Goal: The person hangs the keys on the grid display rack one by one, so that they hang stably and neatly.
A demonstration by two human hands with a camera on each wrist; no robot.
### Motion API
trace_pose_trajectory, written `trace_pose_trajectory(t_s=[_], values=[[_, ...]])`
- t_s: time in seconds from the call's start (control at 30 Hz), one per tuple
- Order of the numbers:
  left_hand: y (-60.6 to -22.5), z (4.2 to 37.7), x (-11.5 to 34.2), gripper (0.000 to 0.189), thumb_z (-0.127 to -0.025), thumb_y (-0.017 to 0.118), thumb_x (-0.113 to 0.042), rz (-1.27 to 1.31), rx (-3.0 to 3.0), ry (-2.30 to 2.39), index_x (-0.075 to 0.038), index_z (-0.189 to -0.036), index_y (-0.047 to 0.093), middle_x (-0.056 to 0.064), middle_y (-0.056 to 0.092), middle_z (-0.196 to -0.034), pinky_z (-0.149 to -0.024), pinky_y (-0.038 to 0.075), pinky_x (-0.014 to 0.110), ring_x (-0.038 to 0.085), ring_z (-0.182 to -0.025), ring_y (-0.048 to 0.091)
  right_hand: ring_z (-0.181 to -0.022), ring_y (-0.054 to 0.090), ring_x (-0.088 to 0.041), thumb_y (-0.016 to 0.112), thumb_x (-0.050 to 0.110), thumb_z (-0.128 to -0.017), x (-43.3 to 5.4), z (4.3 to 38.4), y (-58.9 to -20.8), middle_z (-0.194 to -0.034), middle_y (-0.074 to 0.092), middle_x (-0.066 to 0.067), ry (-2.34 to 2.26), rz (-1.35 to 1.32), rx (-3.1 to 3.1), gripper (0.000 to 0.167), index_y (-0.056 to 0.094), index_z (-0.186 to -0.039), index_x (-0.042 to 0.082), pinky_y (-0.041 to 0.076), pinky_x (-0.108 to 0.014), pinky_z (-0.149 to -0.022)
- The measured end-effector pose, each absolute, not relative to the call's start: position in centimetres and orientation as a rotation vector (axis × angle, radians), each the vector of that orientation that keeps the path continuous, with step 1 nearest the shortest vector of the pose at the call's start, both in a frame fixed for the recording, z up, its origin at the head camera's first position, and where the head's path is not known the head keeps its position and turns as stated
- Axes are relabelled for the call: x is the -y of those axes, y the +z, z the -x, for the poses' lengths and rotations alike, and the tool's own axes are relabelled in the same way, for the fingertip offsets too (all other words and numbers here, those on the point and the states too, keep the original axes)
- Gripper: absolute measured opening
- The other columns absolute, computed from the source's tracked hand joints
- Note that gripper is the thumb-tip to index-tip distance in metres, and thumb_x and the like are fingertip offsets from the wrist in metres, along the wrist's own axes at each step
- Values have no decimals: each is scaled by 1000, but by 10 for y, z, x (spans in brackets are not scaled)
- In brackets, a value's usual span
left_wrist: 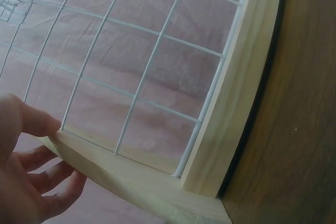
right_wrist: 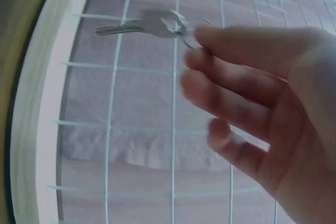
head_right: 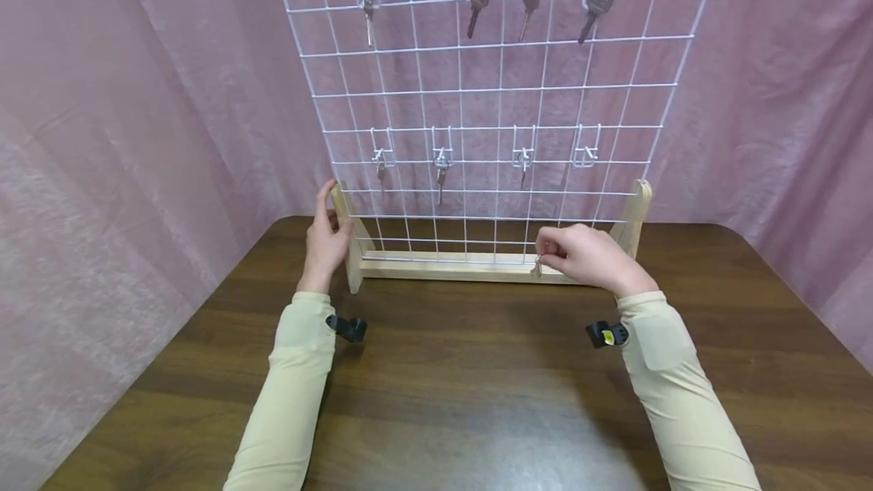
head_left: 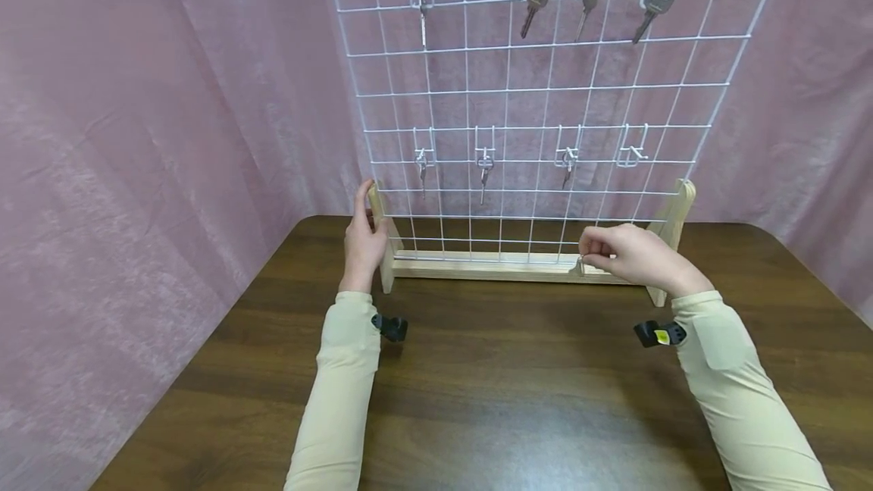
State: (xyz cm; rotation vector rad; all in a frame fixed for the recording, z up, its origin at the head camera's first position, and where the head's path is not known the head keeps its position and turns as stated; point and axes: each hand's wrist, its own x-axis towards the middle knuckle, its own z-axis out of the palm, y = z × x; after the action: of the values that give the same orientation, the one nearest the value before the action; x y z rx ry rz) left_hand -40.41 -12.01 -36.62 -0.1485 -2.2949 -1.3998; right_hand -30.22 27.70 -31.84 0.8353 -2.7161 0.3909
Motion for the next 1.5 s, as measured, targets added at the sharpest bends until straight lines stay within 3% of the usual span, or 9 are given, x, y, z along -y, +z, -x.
trace_pose_trajectory(t_s=[0.33, 0.63, 0.9, 1.17, 1.5], values=[[-366, 403, 120, 69, -94, 51, -9, 135, 2299, -1372, -46, -147, 26, 20, 61, -122, -75, 55, 48, 34, -101, 63, -67, 51, 8, 70, 2, -84, -293, 301, -307, -74, 69, -3, 559, -527, 2388, 7, 67, -87, 7, 43, -9, -62], [-365, 403, 119, 70, -94, 51, -8, 135, 2310, -1343, -43, -148, 25, 19, 62, -119, -74, 53, 45, 33, -98, 63, -69, 48, 14, 68, 5, -85, -298, 296, -302, -77, 71, -5, 604, -455, 2351, 3, 68, -88, 6, 42, -7, -64], [-363, 402, 119, 71, -95, 51, -8, 138, 2313, -1355, -48, -147, 24, 19, 62, -119, -76, 54, 48, 35, -98, 63, -69, 49, 12, 63, 3, -85, -299, 294, -300, -78, 71, -4, 562, -440, 2380, 9, 70, -86, 10, 44, -14, -63], [-368, 403, 120, 69, -94, 51, -7, 159, 2300, -1330, -42, -148, 25, 19, 63, -113, -69, 49, 41, 33, -92, 62, -70, 55, 5, 63, 5, -87, -300, 292, -302, -82, 72, -4, 535, -445, 2407, 10, 71, -89, 11, 51, -27, -63], [-368, 405, 120, 70, -94, 50, -7, 166, 2293, -1343, -46, -147, 25, 18, 63, -112, -68, 49, 39, 31, -91, 62, -72, 52, 7, 66, 4, -86, -299, 291, -298, -83, 73, -4, 497, -456, 2393, 10, 72, -90, 10, 49, -21, -64]])
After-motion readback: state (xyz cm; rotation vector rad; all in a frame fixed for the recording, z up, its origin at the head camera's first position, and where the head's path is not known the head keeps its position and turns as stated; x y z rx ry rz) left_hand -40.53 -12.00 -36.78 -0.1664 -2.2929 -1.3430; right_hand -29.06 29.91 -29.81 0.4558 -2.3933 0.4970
